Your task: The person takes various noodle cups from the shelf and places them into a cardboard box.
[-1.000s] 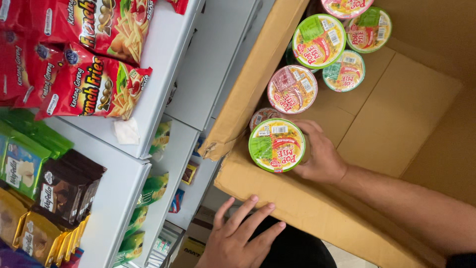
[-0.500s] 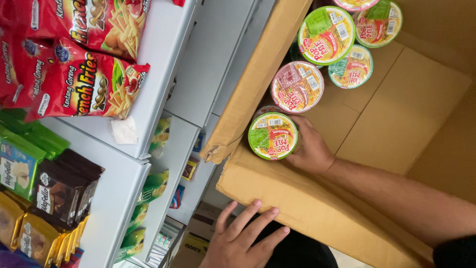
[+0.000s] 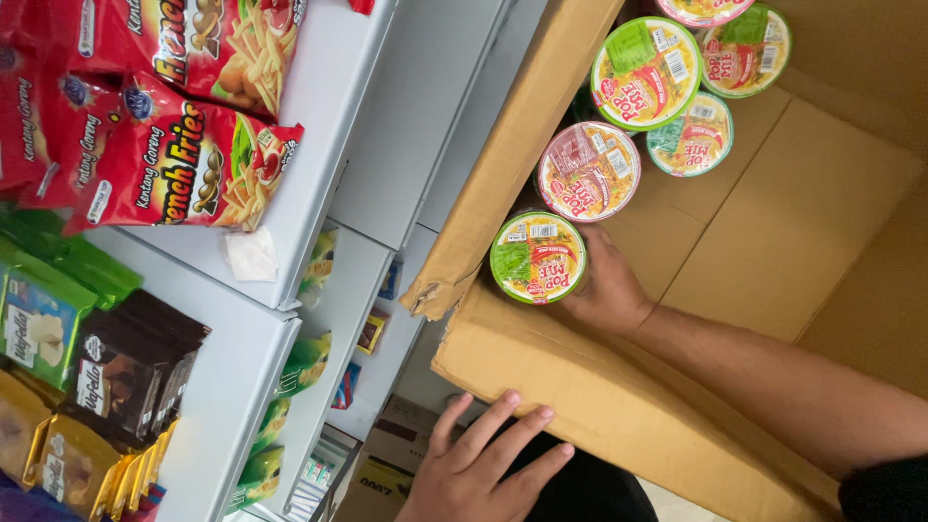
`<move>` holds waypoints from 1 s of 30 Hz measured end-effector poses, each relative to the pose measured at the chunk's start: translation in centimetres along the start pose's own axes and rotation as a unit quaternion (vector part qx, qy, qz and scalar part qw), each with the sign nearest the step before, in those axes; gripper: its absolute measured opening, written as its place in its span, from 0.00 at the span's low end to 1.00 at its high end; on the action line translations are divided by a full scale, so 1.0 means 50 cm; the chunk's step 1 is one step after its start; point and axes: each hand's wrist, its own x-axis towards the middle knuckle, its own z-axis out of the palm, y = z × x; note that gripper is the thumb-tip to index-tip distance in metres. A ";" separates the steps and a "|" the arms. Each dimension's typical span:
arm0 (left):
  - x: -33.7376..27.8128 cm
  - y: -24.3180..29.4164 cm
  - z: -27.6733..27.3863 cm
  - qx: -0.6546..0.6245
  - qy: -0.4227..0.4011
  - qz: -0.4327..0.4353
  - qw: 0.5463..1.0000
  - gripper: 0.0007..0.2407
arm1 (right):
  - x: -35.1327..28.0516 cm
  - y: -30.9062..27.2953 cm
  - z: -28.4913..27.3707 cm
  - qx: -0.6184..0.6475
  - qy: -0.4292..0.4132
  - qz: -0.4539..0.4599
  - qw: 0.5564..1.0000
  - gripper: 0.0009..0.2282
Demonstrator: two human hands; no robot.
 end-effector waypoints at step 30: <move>-0.324 -0.026 -0.435 0.175 0.293 -0.176 0.923 0.06 | 0.086 -0.370 -0.176 -0.475 -0.179 0.238 0.828 0.17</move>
